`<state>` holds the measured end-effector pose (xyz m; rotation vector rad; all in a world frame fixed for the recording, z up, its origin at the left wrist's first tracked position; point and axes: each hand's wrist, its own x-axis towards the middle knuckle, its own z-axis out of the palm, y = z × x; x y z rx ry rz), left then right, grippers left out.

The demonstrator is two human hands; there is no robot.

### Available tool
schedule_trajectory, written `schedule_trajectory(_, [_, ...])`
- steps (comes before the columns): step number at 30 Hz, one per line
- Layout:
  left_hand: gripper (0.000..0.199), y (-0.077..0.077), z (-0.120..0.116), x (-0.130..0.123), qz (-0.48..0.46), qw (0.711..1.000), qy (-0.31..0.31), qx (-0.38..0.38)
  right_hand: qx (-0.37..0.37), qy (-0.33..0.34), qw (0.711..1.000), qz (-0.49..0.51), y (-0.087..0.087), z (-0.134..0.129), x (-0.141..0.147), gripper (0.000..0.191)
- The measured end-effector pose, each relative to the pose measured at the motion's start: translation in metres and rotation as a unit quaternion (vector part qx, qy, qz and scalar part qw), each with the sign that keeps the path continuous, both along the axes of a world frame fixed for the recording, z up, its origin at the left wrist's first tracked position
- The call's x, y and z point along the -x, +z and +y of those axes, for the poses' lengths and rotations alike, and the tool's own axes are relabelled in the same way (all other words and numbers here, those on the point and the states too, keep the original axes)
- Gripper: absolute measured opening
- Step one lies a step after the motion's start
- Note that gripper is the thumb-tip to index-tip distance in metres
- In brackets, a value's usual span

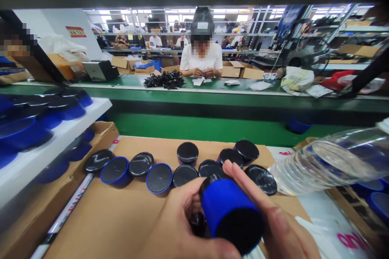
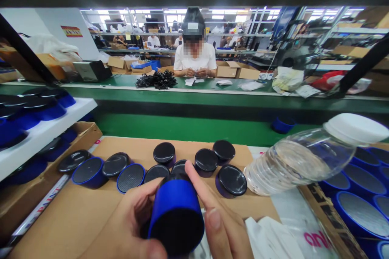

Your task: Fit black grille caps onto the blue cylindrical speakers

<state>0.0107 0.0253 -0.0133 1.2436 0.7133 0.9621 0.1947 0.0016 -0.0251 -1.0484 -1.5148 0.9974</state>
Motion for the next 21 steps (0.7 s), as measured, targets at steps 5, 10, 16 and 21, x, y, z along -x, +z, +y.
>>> schedule_trajectory(5, [0.059, -0.007, -0.008, -0.003, 0.233, 0.865, 0.172, -0.410, -0.068, 0.034, 0.997, 0.006, -0.011, 0.009, 0.007, 0.072])
schedule_trajectory(10, [0.076, 0.005, -0.005, -0.001, 0.170, 0.944, 0.118, -0.255, 0.001, 0.028, 0.999, 0.046, 0.003, 0.005, 0.013, 0.080])
schedule_trajectory(16, [0.073, -0.009, 0.002, -0.004, -0.066, 0.996, 0.047, 0.036, -0.155, -0.116, 0.974, -0.117, -0.001, 0.005, 0.012, 0.093])
schedule_trajectory(21, [0.072, -0.016, -0.001, -0.005, -0.049, 0.996, 0.058, 0.042, -0.215, -0.078, 0.961, -0.155, 0.007, 0.010, 0.008, 0.042])
